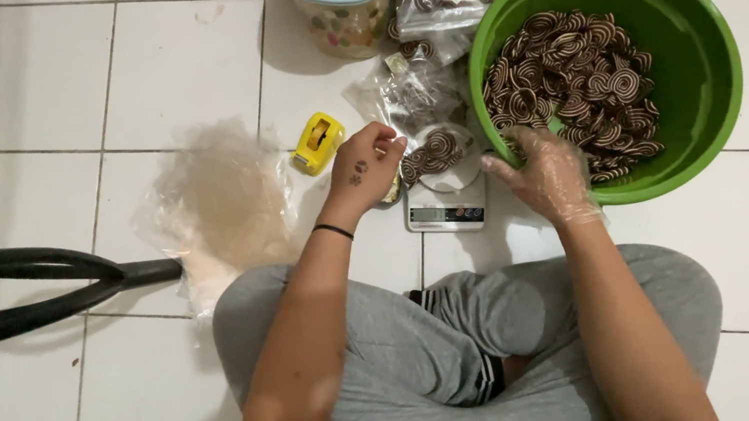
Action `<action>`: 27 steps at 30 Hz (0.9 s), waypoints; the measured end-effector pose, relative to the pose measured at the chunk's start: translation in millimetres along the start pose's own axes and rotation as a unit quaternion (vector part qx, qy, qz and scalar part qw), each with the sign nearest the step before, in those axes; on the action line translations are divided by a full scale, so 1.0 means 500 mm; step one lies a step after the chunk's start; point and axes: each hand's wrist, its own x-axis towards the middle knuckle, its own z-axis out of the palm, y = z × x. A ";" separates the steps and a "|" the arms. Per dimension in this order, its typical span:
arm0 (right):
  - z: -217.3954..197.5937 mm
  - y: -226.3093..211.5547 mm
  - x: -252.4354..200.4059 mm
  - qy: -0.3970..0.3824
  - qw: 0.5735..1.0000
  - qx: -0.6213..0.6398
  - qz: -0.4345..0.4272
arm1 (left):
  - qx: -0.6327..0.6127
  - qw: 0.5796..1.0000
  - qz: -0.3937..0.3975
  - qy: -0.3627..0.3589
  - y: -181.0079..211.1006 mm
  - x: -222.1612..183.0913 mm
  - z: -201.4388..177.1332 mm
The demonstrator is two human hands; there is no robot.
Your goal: A person is sitting on the floor, picking up swirl-patterned cookies from a large green bowl, placing them into small plastic bags with a small white slip, and weighing the bags on a digital scale.
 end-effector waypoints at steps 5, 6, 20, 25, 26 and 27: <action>0.005 -0.060 0.025 0.106 0.989 -0.040 -0.096 | 0.042 0.999 0.031 0.001 0.017 -0.005 -0.011; 0.013 -0.071 0.035 0.110 0.985 -0.074 -0.115 | 0.058 0.997 0.041 -0.003 0.023 -0.006 -0.015; 0.175 -0.188 0.319 -0.121 0.929 -0.320 -0.141 | 0.088 0.993 0.074 -0.018 0.017 -0.004 -0.027; 0.261 -0.078 0.385 -0.042 0.940 -0.303 -0.154 | 0.067 0.995 0.071 -0.027 0.021 -0.001 -0.025; 0.287 -0.048 0.400 -0.018 0.933 -0.317 -0.169 | 0.061 0.995 0.071 -0.026 0.022 -0.004 -0.027; 0.312 -0.018 0.418 0.006 0.926 -0.330 -0.183 | 0.056 0.996 0.072 -0.024 0.025 -0.005 -0.029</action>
